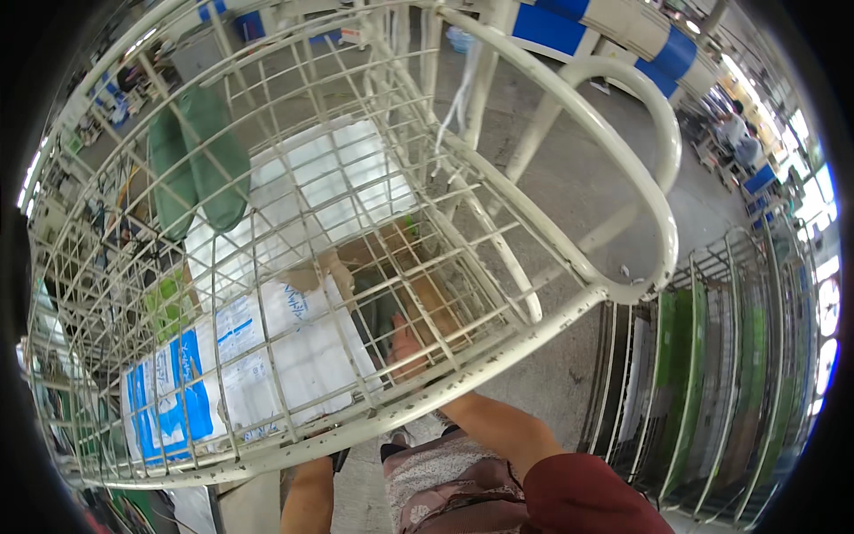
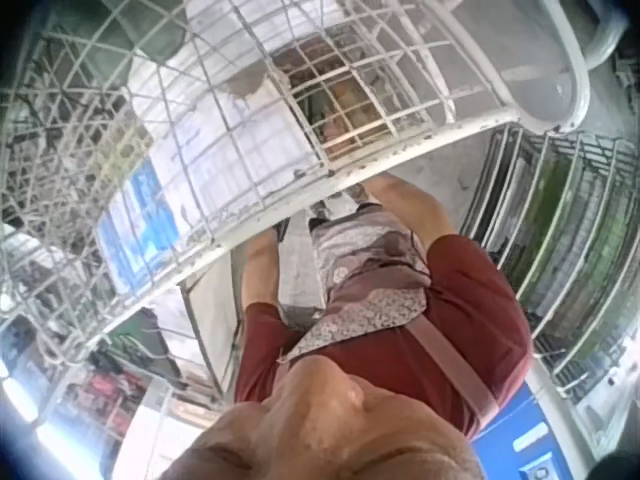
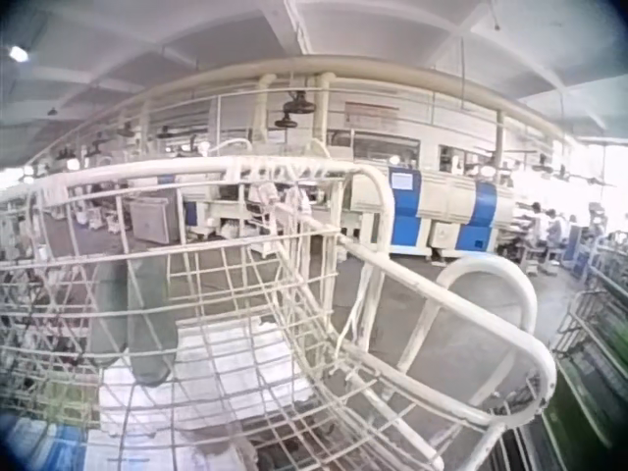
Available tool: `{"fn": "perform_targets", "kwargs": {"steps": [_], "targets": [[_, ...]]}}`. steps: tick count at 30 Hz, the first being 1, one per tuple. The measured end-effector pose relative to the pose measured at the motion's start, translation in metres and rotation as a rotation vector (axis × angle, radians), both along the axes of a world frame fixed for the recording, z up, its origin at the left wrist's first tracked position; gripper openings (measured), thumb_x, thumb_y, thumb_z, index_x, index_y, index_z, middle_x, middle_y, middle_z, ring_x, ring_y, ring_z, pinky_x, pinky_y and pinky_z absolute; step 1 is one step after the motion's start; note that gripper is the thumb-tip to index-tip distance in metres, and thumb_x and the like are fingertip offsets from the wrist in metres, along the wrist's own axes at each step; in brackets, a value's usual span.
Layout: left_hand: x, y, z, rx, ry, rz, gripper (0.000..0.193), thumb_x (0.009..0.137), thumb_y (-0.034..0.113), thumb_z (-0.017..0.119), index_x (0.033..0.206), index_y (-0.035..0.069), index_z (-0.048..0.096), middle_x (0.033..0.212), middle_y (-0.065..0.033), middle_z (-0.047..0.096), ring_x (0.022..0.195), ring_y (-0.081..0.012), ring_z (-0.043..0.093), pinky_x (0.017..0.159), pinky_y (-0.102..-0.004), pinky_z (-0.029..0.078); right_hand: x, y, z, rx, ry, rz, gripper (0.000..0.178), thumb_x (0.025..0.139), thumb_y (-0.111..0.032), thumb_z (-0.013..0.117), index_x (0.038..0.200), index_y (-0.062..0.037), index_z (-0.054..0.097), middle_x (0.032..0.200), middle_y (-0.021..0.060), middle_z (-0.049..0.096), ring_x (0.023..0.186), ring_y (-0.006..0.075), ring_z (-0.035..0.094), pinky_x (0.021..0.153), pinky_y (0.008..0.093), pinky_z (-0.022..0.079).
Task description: The worker places shoes onto shoe lasts and moves items across the assembly area and storage racks.
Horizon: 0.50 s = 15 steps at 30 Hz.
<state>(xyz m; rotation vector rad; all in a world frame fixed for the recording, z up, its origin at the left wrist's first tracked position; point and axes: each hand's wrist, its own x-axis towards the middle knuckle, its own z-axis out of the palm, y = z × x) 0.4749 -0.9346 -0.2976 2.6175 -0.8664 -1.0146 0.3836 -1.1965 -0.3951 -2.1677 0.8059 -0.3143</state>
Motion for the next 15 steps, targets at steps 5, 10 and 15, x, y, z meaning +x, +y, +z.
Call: {"fn": "perform_targets", "kwargs": {"steps": [5, 10, 15], "targets": [[-0.038, -0.011, -0.017, 0.069, 0.027, -0.048, 0.076, 0.090, 0.055, 0.062, 0.148, 0.008, 0.050, 0.145, -0.0310, 0.050, 0.139, -0.0483, 0.042, 0.116, -0.0542, 0.033, 0.013, -0.010, -0.021, -0.102, 0.031, 0.026, 0.055, 0.105, -0.038, 0.049, 0.144, 0.0006, 0.047, 0.141, 0.0213, 0.054, 0.127, 0.0347, 0.051, 0.112, 0.0435, 0.038], [-0.024, -0.003, 0.004, 0.174, 0.017, -0.014, 0.075, 0.090, 0.053, 0.063, 0.148, 0.008, 0.050, 0.145, -0.0314, 0.050, 0.139, -0.0485, 0.042, 0.116, -0.0543, 0.033, -0.028, -0.056, -0.020, -0.167, -0.006, 0.129, 0.055, 0.105, -0.037, 0.050, 0.142, 0.0021, 0.047, 0.139, 0.0215, 0.055, 0.124, 0.0353, 0.053, 0.110, 0.0442, 0.040], [-0.111, -0.021, 0.145, -0.268, -0.495, 0.389, 0.072, 0.085, 0.035, 0.071, 0.149, 0.010, 0.048, 0.145, -0.0304, 0.049, 0.137, -0.0469, 0.044, 0.114, -0.0572, 0.034, -0.018, -0.073, 0.000, -0.255, -0.022, 0.194, 0.054, 0.104, -0.036, 0.051, 0.141, 0.0036, 0.048, 0.137, 0.0217, 0.057, 0.120, 0.0358, 0.055, 0.108, 0.0448, 0.043]]}}
